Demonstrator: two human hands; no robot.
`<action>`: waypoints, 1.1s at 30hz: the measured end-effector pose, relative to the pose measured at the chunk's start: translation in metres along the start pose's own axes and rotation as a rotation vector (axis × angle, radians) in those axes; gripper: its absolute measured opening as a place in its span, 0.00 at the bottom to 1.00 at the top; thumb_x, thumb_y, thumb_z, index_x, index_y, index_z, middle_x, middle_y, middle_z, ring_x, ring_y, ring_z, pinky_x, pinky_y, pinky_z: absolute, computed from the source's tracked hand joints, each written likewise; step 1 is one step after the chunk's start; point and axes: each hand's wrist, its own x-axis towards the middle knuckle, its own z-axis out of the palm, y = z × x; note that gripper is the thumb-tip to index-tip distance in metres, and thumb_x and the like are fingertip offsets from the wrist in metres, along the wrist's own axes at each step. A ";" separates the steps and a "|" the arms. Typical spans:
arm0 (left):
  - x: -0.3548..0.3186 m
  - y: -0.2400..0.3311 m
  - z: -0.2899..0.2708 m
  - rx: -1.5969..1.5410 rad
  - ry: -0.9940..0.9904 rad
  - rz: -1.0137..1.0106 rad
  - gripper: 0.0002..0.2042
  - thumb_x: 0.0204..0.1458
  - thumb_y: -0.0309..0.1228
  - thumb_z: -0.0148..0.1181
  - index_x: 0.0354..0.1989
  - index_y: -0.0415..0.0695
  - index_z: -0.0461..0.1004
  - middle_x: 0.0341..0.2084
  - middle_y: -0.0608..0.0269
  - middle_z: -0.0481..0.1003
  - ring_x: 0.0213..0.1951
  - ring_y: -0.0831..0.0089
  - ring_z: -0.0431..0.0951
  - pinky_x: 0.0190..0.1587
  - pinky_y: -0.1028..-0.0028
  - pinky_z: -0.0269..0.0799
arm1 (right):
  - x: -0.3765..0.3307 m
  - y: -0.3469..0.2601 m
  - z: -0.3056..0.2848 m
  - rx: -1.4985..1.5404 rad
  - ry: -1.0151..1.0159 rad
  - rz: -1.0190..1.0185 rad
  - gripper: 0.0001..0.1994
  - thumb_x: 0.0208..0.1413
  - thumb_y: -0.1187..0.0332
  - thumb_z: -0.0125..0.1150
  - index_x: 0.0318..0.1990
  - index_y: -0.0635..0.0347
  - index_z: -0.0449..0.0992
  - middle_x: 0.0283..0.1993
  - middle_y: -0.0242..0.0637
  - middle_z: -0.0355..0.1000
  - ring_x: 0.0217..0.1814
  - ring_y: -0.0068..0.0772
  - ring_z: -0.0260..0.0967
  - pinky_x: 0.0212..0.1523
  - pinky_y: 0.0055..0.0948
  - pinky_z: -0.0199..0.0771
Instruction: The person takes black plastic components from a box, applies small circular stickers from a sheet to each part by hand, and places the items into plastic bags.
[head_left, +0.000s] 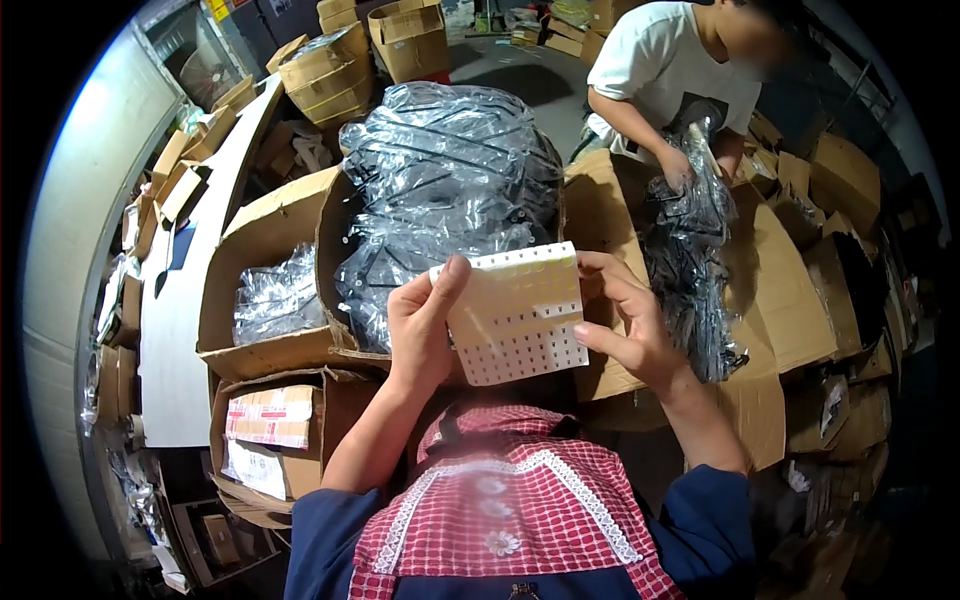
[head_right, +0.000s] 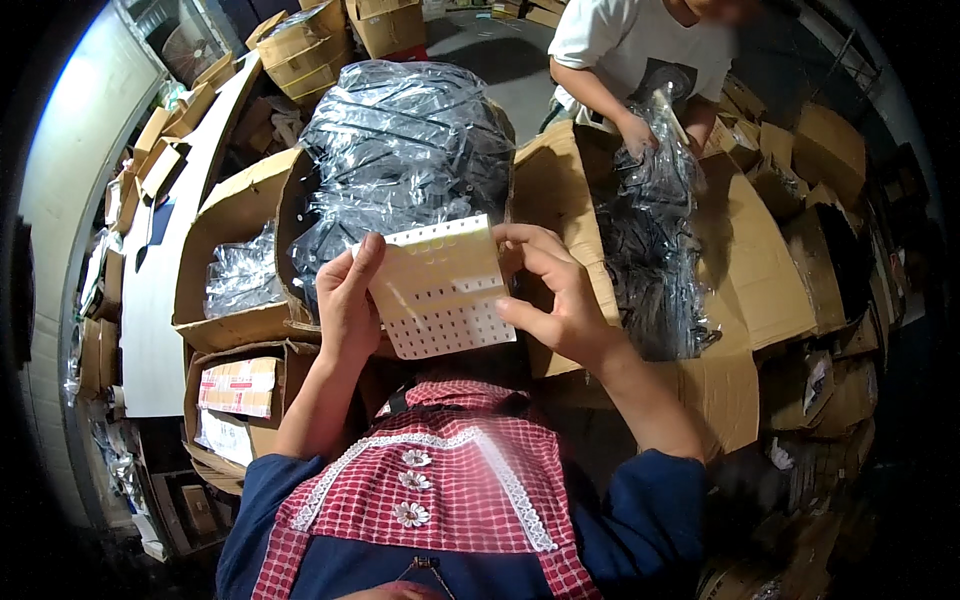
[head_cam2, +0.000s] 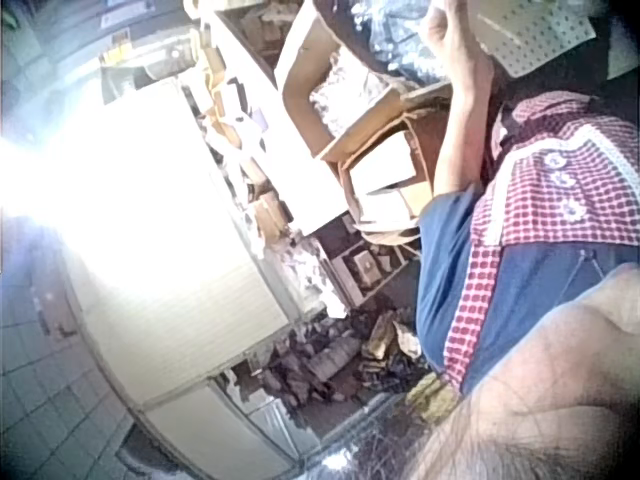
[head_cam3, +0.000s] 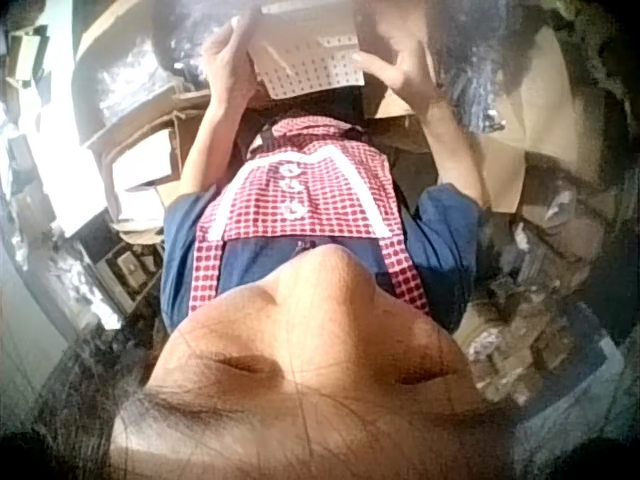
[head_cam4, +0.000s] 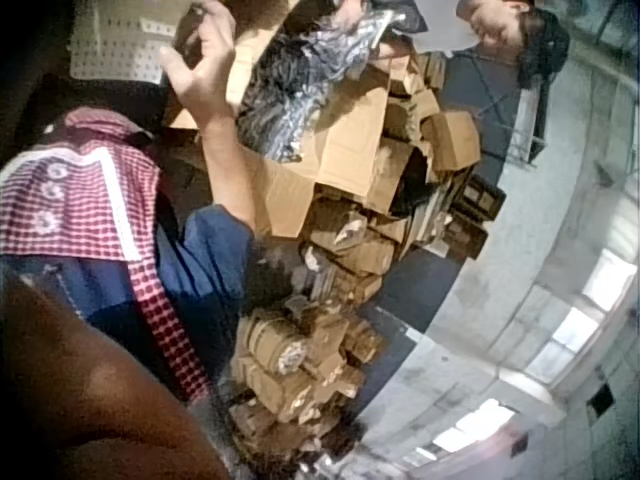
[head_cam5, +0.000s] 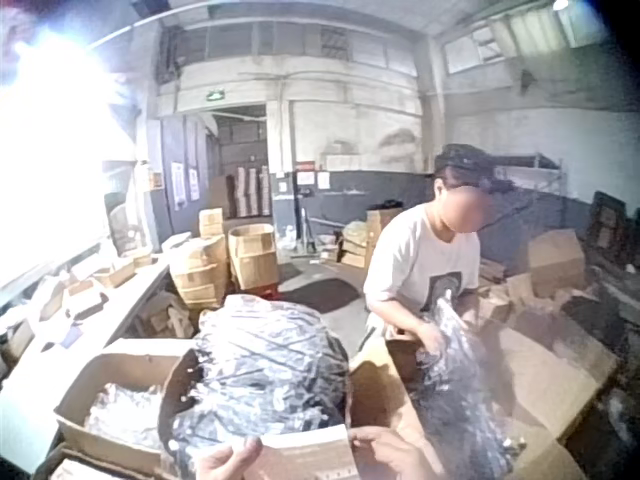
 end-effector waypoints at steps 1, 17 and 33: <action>-0.001 -0.001 0.002 0.002 0.013 -0.004 0.17 0.61 0.40 0.59 0.33 0.35 0.79 0.26 0.67 0.79 0.27 0.85 0.74 0.31 0.83 0.66 | 0.000 0.002 0.003 -0.025 0.028 0.002 0.13 0.45 0.70 0.62 0.39 0.67 0.77 0.58 0.44 0.68 0.63 0.40 0.60 0.63 0.37 0.57; 0.001 -0.010 -0.002 0.057 -0.018 0.012 0.16 0.62 0.39 0.58 0.31 0.35 0.80 0.25 0.68 0.79 0.28 0.86 0.73 0.32 0.83 0.66 | 0.003 0.018 0.004 -0.001 0.020 0.022 0.18 0.44 0.68 0.60 0.43 0.68 0.77 0.54 0.42 0.71 0.60 0.39 0.62 0.62 0.34 0.58; -0.005 -0.012 -0.008 0.056 -0.025 -0.020 0.16 0.61 0.38 0.59 0.32 0.35 0.80 0.25 0.67 0.79 0.27 0.86 0.74 0.31 0.83 0.67 | 0.005 0.008 0.007 0.010 0.021 0.033 0.23 0.40 0.63 0.60 0.42 0.71 0.75 0.52 0.44 0.69 0.56 0.38 0.62 0.57 0.34 0.61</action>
